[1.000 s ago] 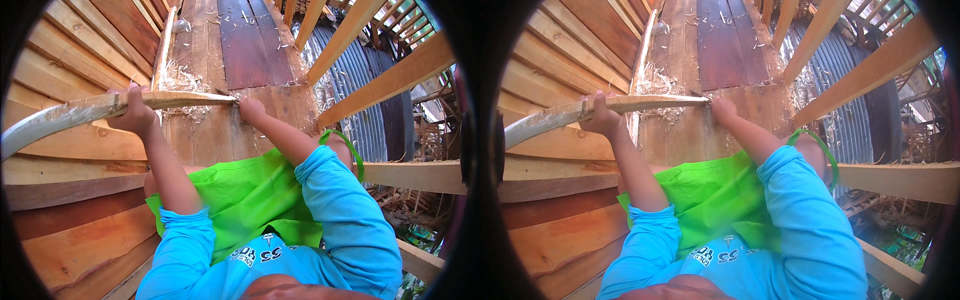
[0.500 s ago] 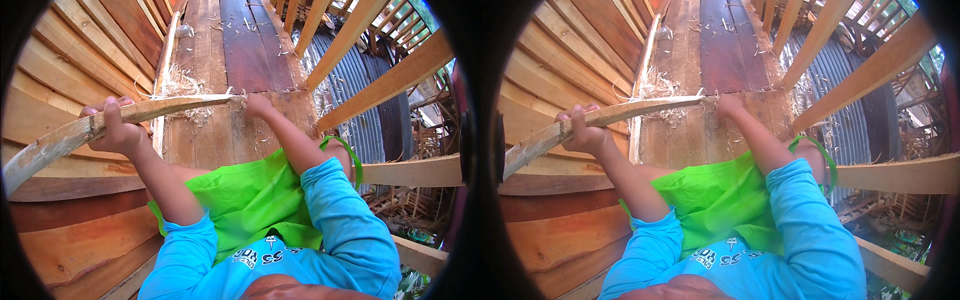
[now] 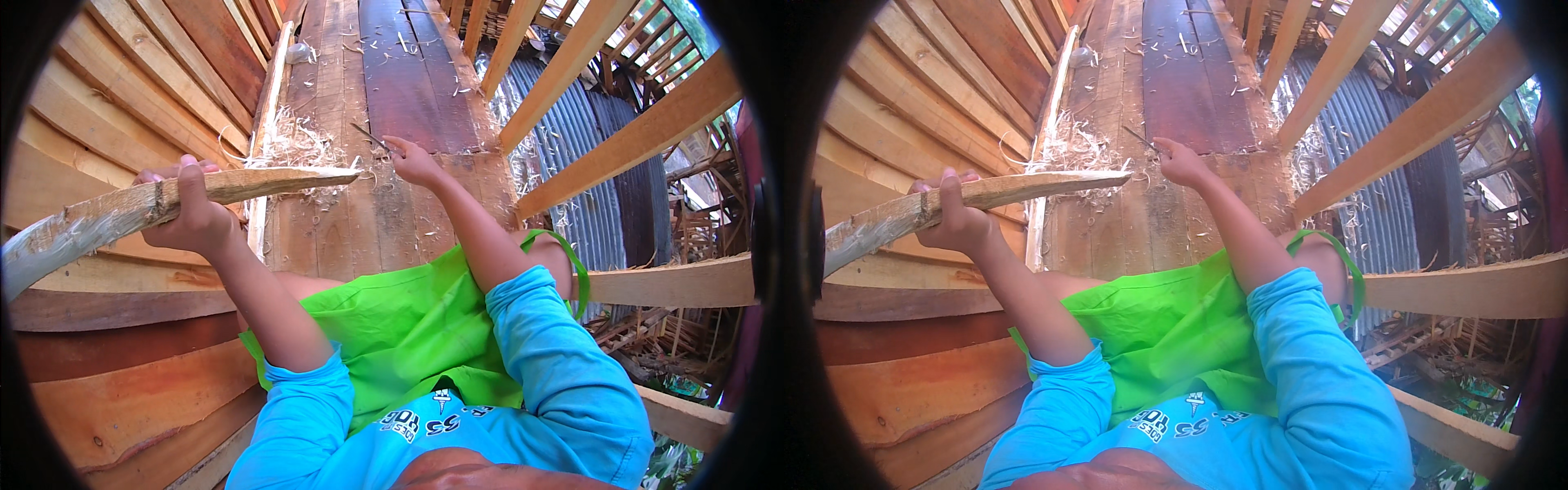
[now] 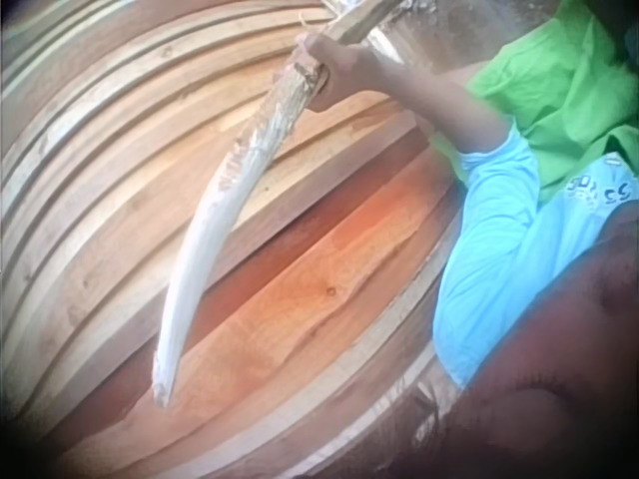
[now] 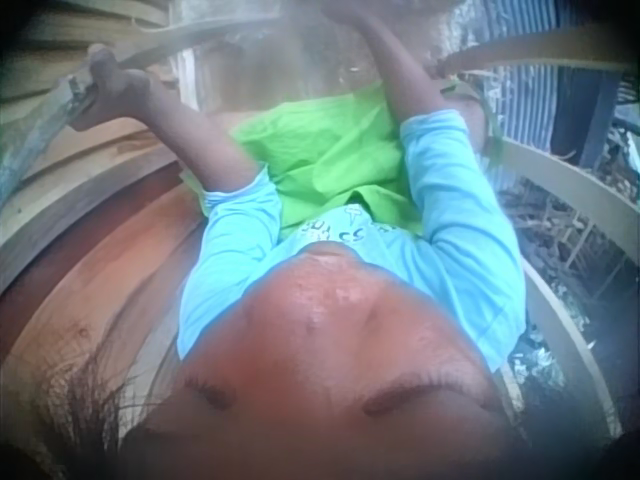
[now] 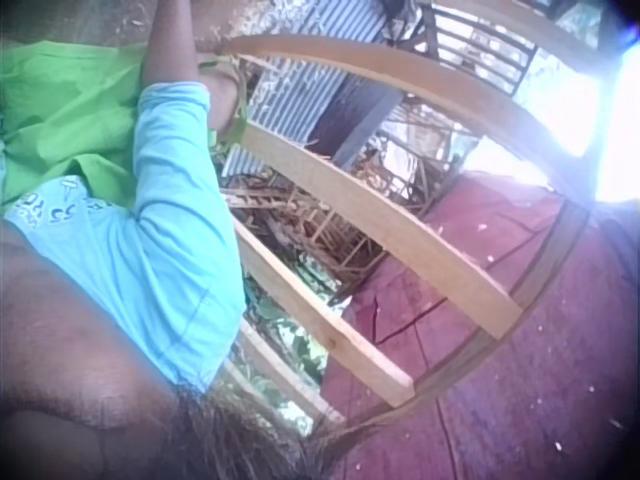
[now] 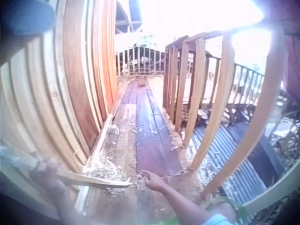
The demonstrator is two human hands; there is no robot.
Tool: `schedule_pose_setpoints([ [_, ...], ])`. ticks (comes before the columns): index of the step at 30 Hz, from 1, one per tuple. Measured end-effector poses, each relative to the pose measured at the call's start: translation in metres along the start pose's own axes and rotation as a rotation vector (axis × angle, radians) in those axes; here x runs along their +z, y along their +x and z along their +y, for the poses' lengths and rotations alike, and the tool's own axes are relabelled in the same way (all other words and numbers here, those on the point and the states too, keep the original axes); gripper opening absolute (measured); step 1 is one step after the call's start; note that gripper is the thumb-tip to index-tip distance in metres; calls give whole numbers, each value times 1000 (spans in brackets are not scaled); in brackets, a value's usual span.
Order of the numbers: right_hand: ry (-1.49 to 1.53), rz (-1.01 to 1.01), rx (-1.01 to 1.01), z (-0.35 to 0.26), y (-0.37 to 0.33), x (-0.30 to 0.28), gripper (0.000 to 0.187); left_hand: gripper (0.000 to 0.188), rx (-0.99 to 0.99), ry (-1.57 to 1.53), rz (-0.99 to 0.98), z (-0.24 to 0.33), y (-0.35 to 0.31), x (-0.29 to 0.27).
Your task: The person sits on a wooden floor and uses a knife to carve a long piece of wood, peeling away thin shavings. The person holds the wood with the left hand and manipulates the knife with the right hand, working along the length of the piece.
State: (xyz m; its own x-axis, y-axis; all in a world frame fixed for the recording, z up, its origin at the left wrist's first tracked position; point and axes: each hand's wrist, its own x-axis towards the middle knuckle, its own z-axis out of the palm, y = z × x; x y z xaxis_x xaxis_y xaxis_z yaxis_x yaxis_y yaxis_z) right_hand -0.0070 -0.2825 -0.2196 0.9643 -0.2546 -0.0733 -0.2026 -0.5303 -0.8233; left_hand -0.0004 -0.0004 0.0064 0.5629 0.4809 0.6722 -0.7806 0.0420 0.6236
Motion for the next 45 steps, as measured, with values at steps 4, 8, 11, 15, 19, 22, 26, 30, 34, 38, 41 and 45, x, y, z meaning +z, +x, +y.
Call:
schedule_pose_setpoints([
  [4, -13, 21, -9, -4, 1, -6, 47, 17, -6, -20, -27, -3, 3, -3],
  [8, -172, -31, -32, -21, -5, -12, 49, 18, -19, -22, 4, 0, 4, -5],
  [11, -234, -6, -10, -24, -4, -10, 45, 19, -32, -38, 20, 2, 3, -3],
  [15, -168, 0, -18, -19, 0, -6, 42, 18, -35, -23, 19, 2, 5, -4],
  [19, -87, 22, -50, -17, 0, -3, 35, 18, -33, -5, 9, 3, 5, -5],
  [22, -151, -12, -57, -26, 0, -2, 30, 17, -27, -18, -4, 1, 7, -9],
  [26, -136, 37, -175, -19, 6, -1, 30, 18, -33, -15, -8, 5, 5, -3],
  [30, -56, -7, -32, -35, 0, -2, 34, 20, -29, 1, -19, 4, 6, -8],
  [34, -41, 13, -63, -36, 3, -5, 34, 23, -27, -26, -43, 3, 6, -9],
  [38, 76, -6, -158, -36, 7, -9, 33, 26, -31, -35, -54, 3, 6, -9],
  [41, 80, -23, -103, -52, 12, -19, 31, 27, -44, -31, -68, 3, 8, -12],
  [45, -129, -59, -232, -87, 28, -31, 30, 28, -46, -56, -85, 7, 9, -14],
])
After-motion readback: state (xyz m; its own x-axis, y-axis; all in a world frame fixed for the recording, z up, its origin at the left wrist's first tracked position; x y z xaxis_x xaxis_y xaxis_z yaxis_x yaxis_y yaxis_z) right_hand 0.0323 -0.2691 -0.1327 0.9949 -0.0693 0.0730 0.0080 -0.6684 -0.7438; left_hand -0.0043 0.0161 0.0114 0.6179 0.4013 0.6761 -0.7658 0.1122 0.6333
